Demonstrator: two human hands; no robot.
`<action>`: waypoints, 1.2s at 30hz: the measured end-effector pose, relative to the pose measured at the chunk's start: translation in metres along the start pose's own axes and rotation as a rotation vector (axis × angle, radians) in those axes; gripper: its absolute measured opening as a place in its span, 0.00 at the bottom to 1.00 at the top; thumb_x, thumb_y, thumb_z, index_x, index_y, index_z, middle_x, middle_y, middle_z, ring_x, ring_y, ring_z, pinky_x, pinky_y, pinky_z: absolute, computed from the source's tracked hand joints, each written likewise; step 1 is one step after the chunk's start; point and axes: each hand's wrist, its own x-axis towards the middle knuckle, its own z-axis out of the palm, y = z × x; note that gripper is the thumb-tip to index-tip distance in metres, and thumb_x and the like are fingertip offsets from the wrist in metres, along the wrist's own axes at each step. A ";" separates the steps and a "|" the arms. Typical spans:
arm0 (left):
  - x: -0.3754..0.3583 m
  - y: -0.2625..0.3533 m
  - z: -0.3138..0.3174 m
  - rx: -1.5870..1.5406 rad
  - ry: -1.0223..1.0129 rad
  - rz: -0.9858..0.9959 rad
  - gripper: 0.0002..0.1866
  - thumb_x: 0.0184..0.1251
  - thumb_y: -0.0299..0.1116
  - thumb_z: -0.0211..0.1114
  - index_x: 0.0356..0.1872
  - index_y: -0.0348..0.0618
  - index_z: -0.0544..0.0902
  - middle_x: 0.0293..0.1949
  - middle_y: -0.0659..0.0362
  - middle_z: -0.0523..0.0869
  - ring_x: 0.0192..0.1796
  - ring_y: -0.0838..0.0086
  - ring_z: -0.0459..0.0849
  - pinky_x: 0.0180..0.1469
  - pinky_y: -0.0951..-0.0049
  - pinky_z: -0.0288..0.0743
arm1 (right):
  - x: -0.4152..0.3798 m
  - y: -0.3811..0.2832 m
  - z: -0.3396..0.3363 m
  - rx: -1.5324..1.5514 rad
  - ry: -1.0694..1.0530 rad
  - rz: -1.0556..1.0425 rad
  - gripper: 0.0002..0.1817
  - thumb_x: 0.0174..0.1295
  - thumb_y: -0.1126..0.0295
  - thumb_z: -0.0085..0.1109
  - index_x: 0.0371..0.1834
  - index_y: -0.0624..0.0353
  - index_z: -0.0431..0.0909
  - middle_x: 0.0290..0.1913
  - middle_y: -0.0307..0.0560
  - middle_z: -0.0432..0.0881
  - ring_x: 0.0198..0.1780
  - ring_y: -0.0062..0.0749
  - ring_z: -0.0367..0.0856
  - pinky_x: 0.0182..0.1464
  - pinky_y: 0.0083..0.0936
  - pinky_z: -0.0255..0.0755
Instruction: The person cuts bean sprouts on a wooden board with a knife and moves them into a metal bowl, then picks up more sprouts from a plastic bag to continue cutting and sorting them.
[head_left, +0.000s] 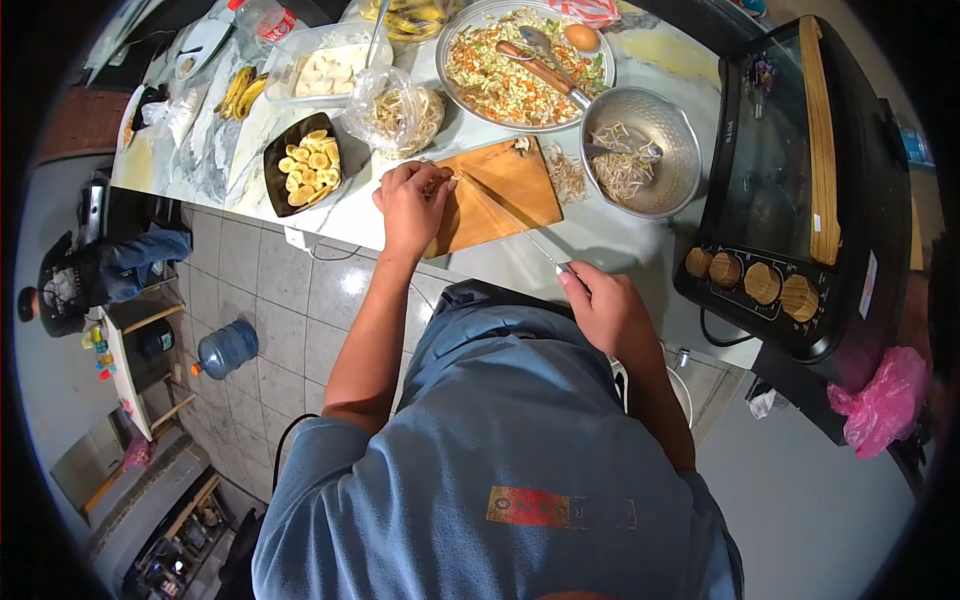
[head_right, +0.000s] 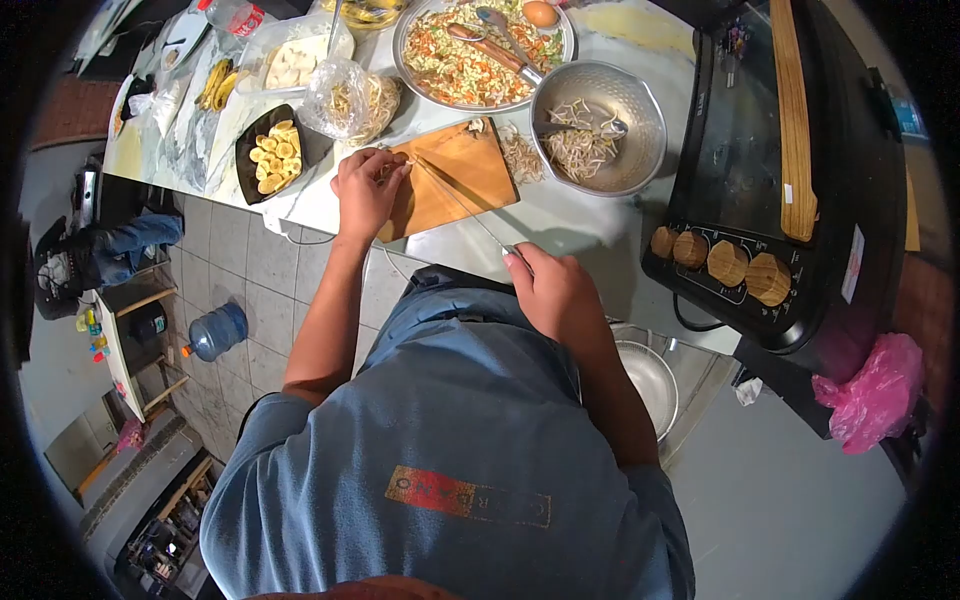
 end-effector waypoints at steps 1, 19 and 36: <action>0.000 0.000 0.000 -0.006 -0.002 -0.006 0.08 0.60 0.39 0.75 0.39 0.54 0.92 0.46 0.63 0.85 0.56 0.63 0.76 0.58 0.58 0.62 | 0.001 -0.001 0.000 -0.005 -0.011 0.008 0.14 0.73 0.59 0.56 0.41 0.60 0.80 0.31 0.63 0.82 0.37 0.65 0.82 0.39 0.53 0.74; 0.003 -0.002 0.004 -0.024 0.052 0.040 0.06 0.57 0.37 0.77 0.34 0.52 0.91 0.46 0.64 0.84 0.55 0.62 0.75 0.57 0.57 0.61 | 0.008 -0.003 0.008 0.000 0.041 -0.107 0.12 0.73 0.64 0.56 0.40 0.63 0.79 0.28 0.64 0.78 0.33 0.66 0.77 0.31 0.44 0.70; 0.009 0.001 -0.004 -0.005 -0.034 0.130 0.07 0.58 0.34 0.74 0.37 0.47 0.89 0.51 0.60 0.82 0.57 0.61 0.75 0.58 0.57 0.60 | -0.002 -0.011 0.000 -0.113 0.121 0.003 0.16 0.72 0.60 0.54 0.32 0.61 0.78 0.28 0.64 0.81 0.34 0.65 0.81 0.37 0.54 0.74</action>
